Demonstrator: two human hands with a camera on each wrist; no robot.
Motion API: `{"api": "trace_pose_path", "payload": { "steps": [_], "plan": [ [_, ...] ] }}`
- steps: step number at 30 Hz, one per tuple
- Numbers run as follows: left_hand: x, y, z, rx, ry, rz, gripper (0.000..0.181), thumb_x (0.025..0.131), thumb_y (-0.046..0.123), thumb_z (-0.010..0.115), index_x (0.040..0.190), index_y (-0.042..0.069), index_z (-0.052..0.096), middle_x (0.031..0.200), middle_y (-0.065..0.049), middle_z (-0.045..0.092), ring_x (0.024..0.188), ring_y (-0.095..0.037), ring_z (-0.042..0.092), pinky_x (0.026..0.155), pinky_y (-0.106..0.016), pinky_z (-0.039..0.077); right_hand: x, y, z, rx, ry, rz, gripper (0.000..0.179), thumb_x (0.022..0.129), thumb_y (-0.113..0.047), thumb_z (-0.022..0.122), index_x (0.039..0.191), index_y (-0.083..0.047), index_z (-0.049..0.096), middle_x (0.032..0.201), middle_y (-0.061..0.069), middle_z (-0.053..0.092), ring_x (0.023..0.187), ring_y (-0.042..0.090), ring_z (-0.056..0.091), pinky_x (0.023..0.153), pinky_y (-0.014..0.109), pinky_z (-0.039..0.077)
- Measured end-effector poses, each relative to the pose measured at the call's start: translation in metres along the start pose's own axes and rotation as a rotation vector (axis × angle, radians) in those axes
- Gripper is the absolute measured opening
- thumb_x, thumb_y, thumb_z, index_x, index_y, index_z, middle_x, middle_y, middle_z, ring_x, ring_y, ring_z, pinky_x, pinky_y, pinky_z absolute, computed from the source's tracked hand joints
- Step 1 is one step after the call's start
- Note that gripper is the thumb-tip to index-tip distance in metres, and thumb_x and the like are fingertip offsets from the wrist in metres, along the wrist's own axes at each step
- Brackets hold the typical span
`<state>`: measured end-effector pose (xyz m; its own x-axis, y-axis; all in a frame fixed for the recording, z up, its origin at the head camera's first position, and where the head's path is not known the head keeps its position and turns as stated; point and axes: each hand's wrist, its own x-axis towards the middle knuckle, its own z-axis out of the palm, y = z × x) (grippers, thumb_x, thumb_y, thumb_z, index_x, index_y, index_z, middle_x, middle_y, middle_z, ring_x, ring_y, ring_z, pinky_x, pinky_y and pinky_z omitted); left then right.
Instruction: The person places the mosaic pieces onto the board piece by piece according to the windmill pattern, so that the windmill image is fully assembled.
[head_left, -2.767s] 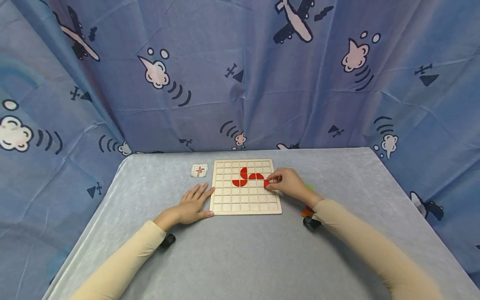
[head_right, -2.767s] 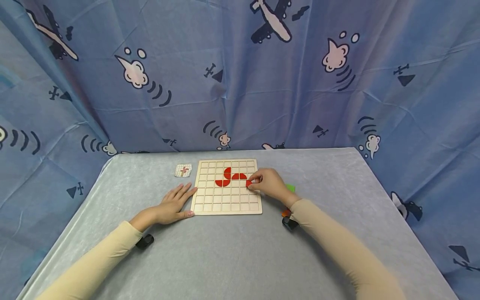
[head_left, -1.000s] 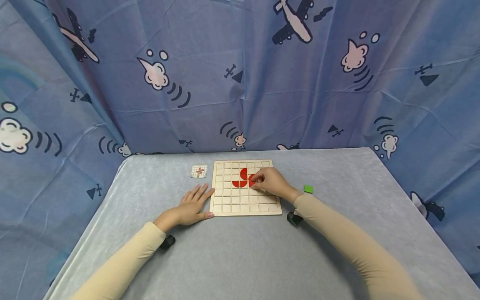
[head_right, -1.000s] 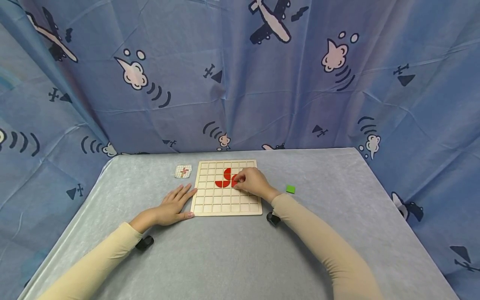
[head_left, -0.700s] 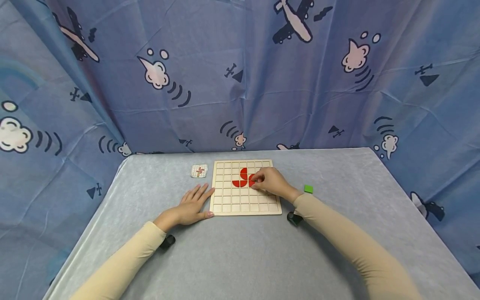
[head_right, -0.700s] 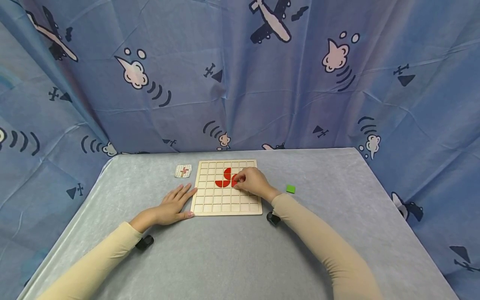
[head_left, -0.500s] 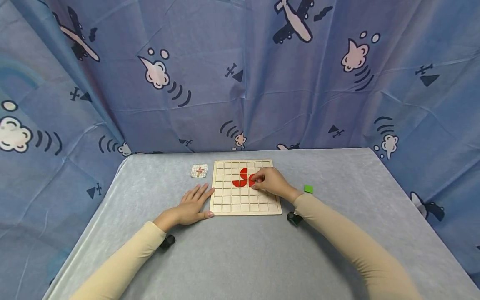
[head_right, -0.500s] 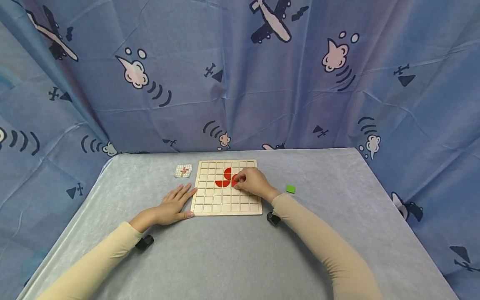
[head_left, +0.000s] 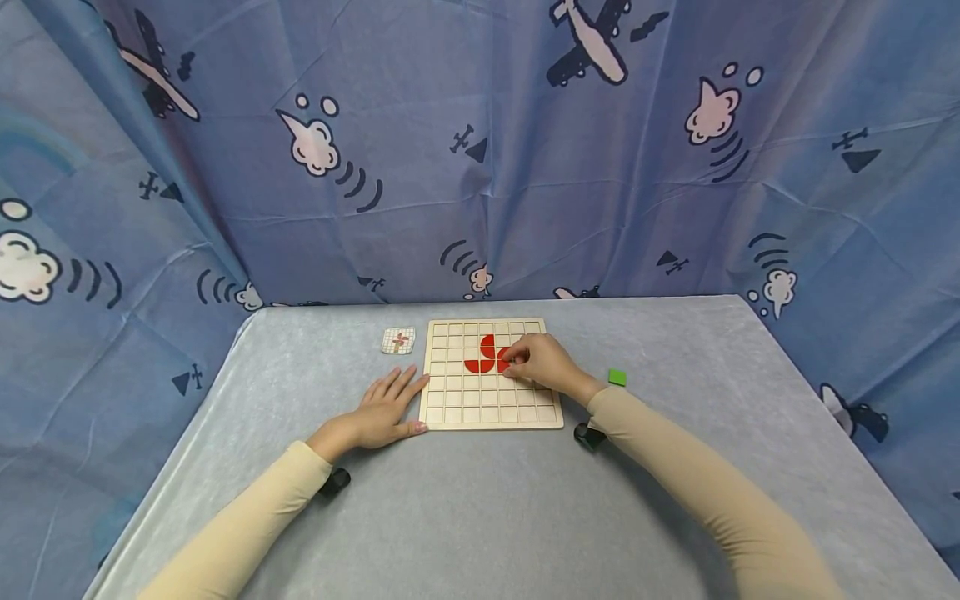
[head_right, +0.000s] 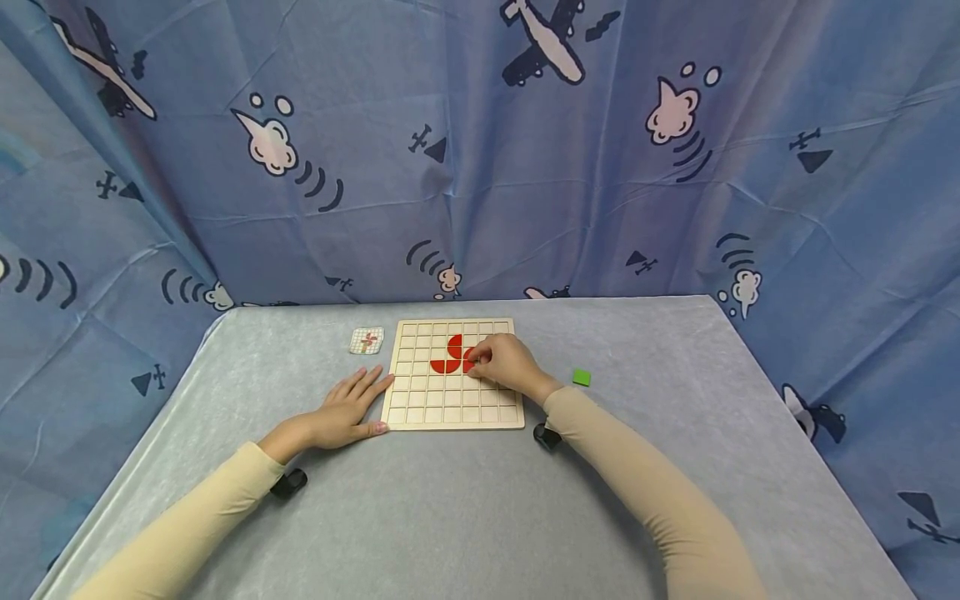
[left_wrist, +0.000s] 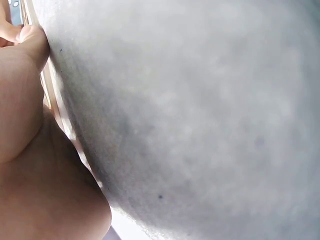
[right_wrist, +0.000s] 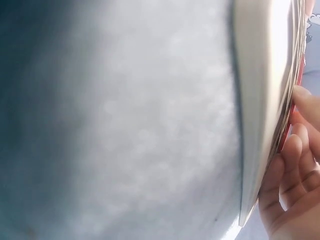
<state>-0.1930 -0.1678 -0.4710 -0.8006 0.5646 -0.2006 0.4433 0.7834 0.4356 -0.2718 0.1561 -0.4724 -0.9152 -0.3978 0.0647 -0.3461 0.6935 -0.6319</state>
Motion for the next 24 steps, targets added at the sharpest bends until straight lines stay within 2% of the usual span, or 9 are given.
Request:
{"api": "trace_pose_path", "payload": {
  "steps": [10, 24],
  "plan": [
    [0.0013, 0.0051, -0.0018, 0.071, -0.035, -0.05, 0.081, 0.1, 0.049, 0.051, 0.161, 0.016, 0.009, 0.168, -0.016, -0.001, 0.155, -0.043, -0.001, 0.121, -0.065, 0.007, -0.0005, 0.0, 0.0, -0.017, 0.009, -0.008, 0.024, 0.078, -0.022, 0.085, 0.1, -0.013, 0.08, 0.083, 0.001, 0.07, 0.071, 0.012, 0.051, 0.066, 0.025, 0.04],
    [0.0008, 0.0055, -0.0017, 0.066, -0.027, -0.045, 0.081, 0.1, 0.047, 0.052, 0.161, 0.014, 0.011, 0.168, -0.019, 0.0, 0.154, -0.045, 0.0, 0.12, -0.067, 0.007, -0.0017, -0.0016, 0.0006, 0.005, 0.018, -0.003, 0.021, 0.08, -0.021, 0.084, 0.099, -0.012, 0.08, 0.085, 0.002, 0.071, 0.071, 0.013, 0.052, 0.067, 0.026, 0.042]
  ]
}}
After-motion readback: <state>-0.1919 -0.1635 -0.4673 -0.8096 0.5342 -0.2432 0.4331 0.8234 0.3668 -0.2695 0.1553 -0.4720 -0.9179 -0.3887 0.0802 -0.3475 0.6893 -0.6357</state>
